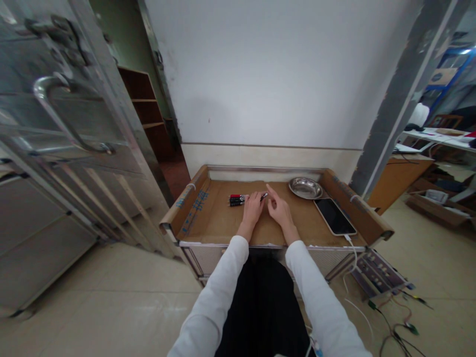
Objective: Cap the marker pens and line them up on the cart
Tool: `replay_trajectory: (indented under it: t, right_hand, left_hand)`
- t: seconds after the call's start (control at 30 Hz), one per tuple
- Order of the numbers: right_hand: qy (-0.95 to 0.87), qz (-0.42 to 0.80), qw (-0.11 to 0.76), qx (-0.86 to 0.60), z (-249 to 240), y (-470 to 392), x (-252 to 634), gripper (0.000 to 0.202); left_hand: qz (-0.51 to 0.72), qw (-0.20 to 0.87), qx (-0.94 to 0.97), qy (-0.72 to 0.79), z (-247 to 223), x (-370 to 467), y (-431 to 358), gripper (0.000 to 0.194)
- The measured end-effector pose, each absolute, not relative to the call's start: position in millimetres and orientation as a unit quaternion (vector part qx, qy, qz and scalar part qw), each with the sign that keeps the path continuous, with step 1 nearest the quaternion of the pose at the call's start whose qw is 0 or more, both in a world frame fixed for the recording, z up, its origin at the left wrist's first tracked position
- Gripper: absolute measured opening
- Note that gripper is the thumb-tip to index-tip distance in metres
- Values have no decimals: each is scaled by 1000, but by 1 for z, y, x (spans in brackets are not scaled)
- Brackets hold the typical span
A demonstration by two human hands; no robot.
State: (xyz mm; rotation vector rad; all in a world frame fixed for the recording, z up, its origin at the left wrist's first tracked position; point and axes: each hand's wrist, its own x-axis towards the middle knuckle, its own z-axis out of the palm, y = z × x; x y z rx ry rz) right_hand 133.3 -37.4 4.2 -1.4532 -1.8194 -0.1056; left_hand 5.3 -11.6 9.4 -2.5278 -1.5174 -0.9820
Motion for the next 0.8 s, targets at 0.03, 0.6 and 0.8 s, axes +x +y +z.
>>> replay_trajectory:
  t: [0.03, 0.6, 0.8]
  right_hand:
    - [-731, -40, 397, -554, 5, -39, 132, 57]
    - [-695, 66, 419, -581, -6, -33, 133, 60]
    - [-692, 64, 364, -621, -8, -30, 134, 50]
  left_hand:
    - [-319, 15, -809, -493, 10, 5, -12, 24]
    - [-288, 73, -642, -706, 7, -3, -28, 18]
    - [-277, 79, -603, -744, 8, 0, -30, 24]
